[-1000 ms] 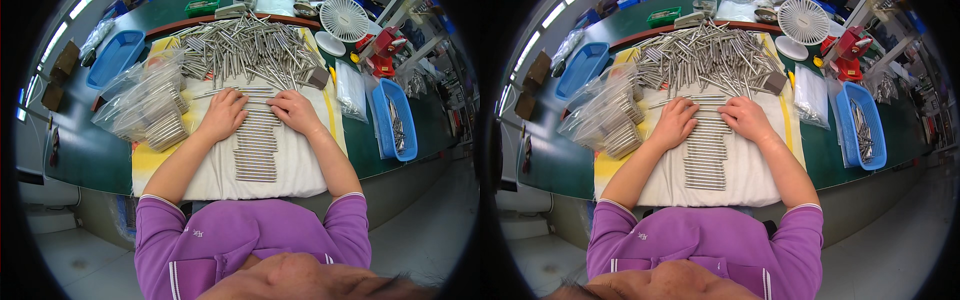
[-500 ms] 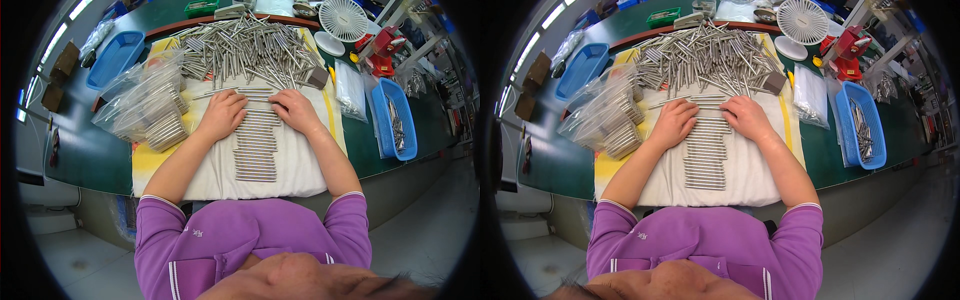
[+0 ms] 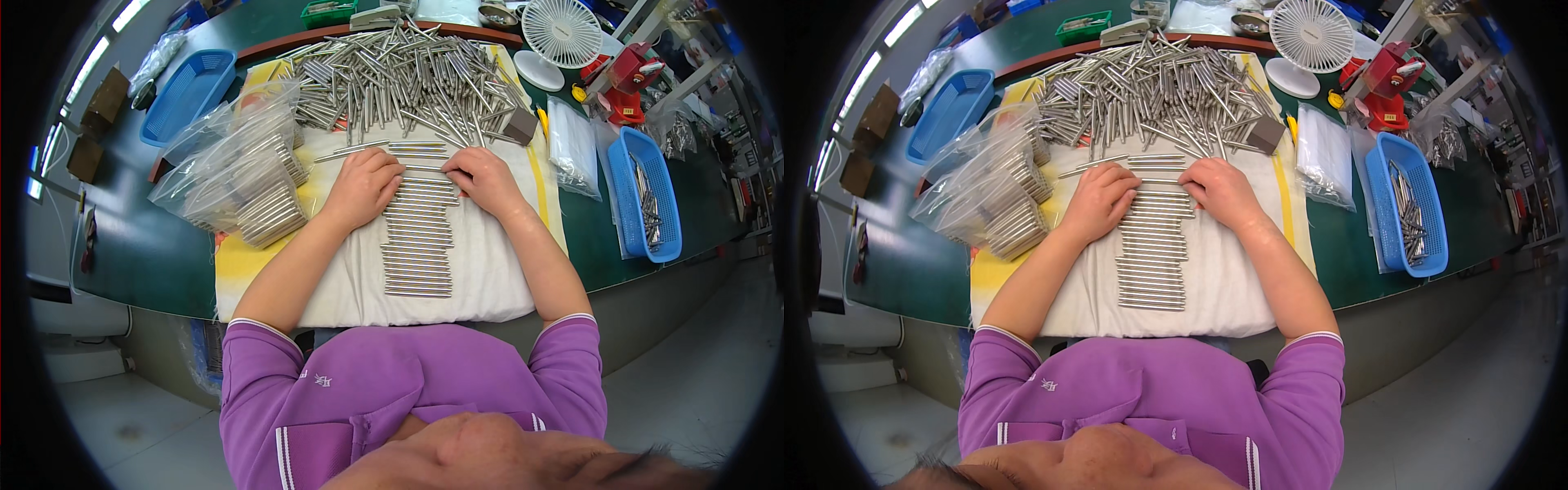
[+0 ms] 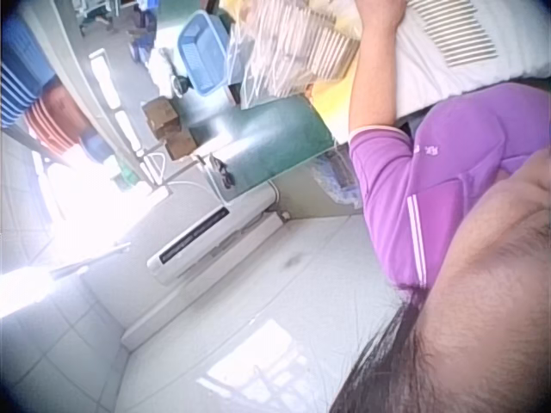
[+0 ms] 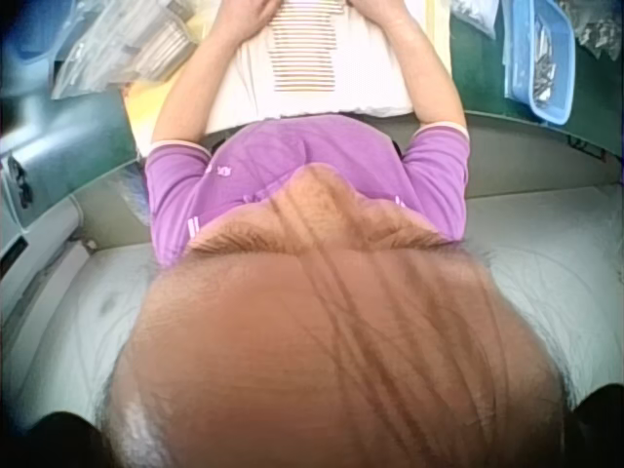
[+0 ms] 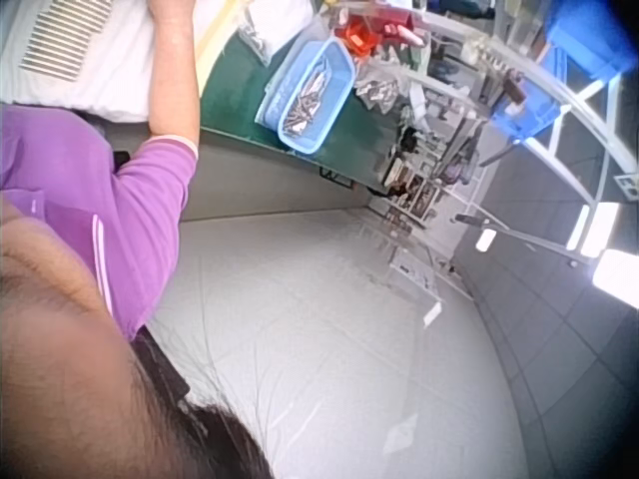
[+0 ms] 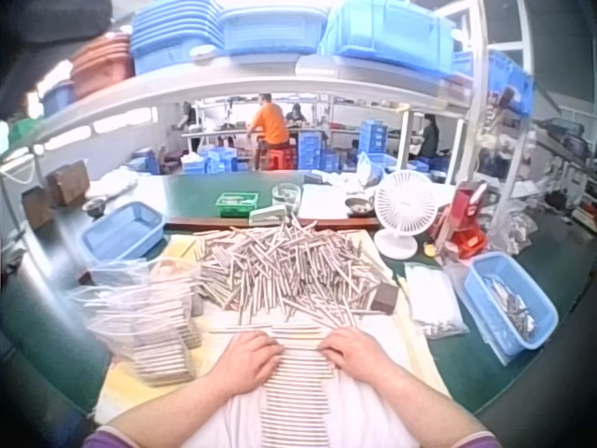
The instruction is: The person aligns metal rods on a cloth, rubs them with a sanding block, and places a bundle of rods into a plastic bag. The person then sorts, arranges, and sands more metal rods on the cloth.
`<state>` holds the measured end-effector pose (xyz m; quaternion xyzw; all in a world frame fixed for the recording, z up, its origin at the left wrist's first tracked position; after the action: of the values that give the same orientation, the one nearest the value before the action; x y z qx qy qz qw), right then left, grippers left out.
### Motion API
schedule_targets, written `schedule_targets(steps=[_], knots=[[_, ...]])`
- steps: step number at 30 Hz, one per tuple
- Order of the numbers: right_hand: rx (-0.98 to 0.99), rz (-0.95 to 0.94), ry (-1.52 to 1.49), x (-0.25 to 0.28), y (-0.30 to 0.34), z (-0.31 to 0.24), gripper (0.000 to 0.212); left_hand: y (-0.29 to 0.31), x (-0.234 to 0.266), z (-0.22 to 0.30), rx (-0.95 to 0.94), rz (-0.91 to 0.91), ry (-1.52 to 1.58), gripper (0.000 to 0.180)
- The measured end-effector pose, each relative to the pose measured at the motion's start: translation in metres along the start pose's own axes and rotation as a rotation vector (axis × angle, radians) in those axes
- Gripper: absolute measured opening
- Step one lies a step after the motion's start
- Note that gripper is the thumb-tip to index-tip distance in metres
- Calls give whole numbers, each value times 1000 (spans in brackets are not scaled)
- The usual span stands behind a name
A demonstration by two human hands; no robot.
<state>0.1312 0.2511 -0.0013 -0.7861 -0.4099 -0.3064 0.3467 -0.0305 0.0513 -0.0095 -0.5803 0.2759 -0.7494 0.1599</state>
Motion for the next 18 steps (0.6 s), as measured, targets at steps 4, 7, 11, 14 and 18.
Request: schedule_targets(steps=[4, 7, 11, 14, 18], knots=[[-23, -4, -8, -1, 0, 0, 8, 0, 0, 0, -11, -10, -10, 21], [-23, 22, 14, -2, -1, -2, 9, 0, 0, 0, 12, 5, 1, 22], [-23, 48, 17, -4, -1, 1, 10, 0, -1, -1, 13, 3, 3, 22], [-41, 49, 40, -3, -1, 1, 11, 0, -1, -1, 17, 3, 6, 21], [-52, 54, 56, -3, -1, -1, 11, 1, -2, -1, 36, -11, 9, 22]])
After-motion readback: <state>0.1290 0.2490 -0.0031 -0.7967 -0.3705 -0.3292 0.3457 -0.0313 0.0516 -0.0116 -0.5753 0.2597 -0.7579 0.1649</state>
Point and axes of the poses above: each hand's wrist, its own y-axis away from the middle knuckle, its own x-axis out of the back of the hand, z = x × y, the point moved 1 cm from there along -y, towards the middle knuckle, and after that the axes turned 15 degrees about -x, right-handed, at the moved point
